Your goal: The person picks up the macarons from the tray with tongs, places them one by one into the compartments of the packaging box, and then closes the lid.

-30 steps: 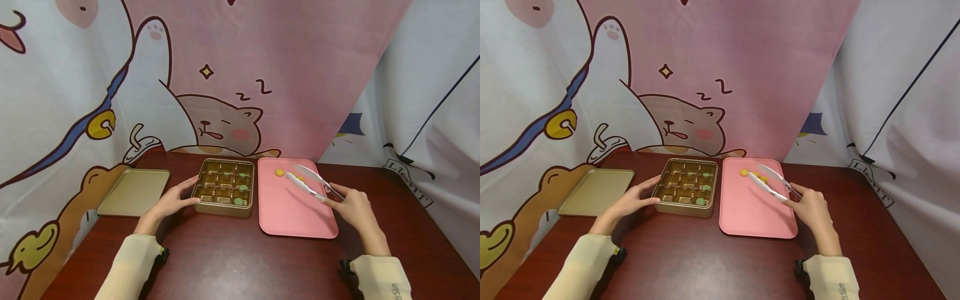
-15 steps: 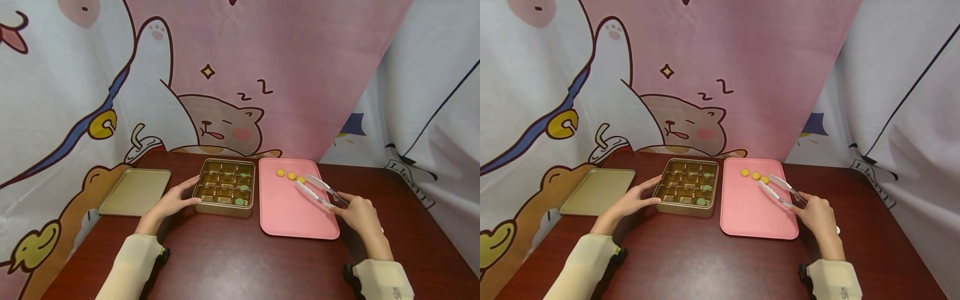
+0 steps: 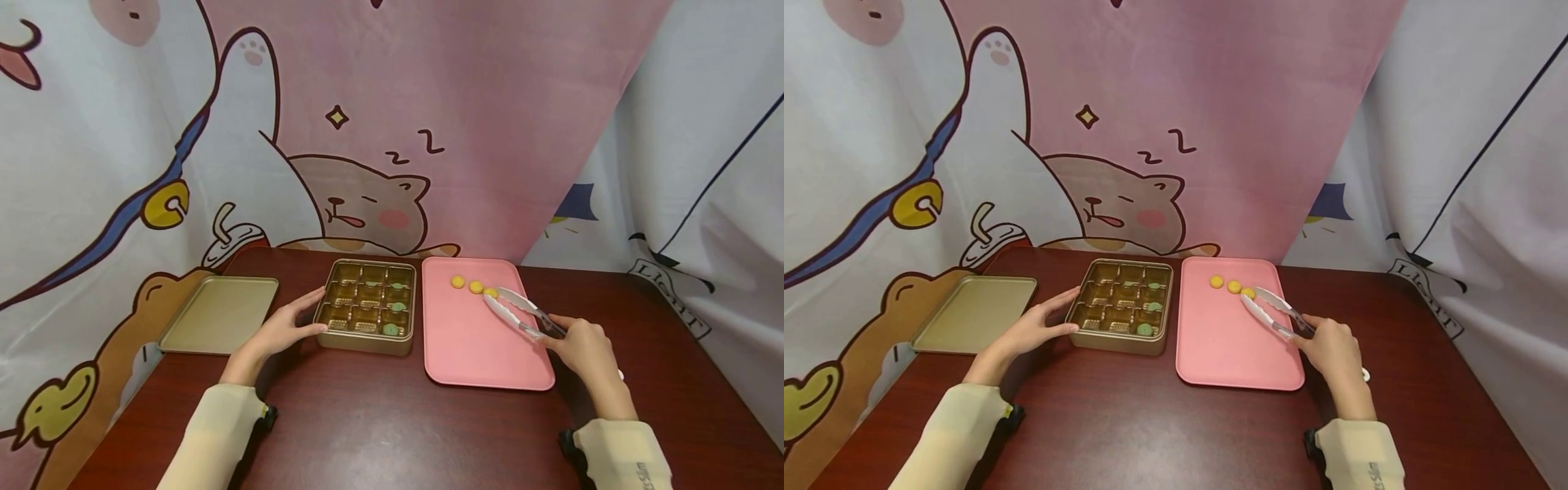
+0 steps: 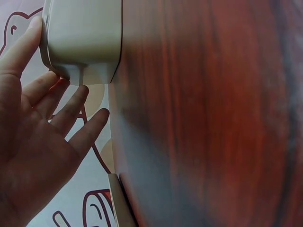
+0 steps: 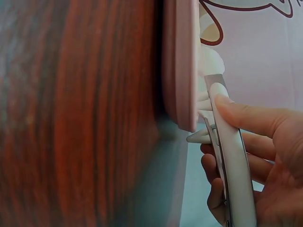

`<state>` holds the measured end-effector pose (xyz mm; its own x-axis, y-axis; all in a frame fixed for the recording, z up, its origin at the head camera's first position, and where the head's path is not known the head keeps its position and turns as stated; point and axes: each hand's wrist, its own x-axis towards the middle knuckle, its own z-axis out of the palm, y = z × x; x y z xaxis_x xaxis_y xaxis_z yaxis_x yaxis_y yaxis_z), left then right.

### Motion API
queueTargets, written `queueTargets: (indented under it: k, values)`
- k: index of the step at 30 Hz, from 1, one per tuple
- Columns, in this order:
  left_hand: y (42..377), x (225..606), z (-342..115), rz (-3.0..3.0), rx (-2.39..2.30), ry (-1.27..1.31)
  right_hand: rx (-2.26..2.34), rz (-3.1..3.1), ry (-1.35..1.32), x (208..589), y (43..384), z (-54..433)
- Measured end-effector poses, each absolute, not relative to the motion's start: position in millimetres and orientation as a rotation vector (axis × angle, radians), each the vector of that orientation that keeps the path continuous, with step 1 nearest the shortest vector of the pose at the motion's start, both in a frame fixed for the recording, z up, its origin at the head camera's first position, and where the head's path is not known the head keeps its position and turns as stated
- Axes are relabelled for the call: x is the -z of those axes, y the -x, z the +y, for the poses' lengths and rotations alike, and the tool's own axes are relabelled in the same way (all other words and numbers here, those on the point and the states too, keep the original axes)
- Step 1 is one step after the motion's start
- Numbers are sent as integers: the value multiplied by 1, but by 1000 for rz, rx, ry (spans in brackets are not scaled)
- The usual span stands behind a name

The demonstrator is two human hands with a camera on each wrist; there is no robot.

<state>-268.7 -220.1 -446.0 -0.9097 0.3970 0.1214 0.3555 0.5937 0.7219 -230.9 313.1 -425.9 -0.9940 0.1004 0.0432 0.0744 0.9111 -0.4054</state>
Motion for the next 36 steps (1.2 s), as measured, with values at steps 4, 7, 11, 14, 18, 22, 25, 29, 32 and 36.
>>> queueTargets:
  k: [4,7,11,14,18,22,25,29,32,36]
  values:
    - [267,447,-221,2759,-1225,-645,-627,-3020,165,426,232,312]
    - [266,446,-222,2765,-1222,-634,-626,-3025,172,426,233,310]
    - [266,446,-223,2766,-1234,-632,-618,-3020,165,425,234,309]
    - [267,447,-223,2755,-1240,-644,-602,-3002,149,426,232,310]
    - [268,449,-222,2744,-1245,-653,-591,-2966,117,428,230,311]
    - [268,449,-221,2750,-1249,-660,-587,-2940,93,430,228,311]
    - [268,449,-221,2755,-1240,-660,-583,-2938,89,430,228,312]
    - [268,447,-221,2761,-1224,-654,-593,-2944,89,429,227,311]
    - [268,446,-221,2764,-1217,-654,-595,-2935,73,427,226,309]
    - [268,445,-221,2752,-1233,-652,-590,-2916,43,424,227,308]
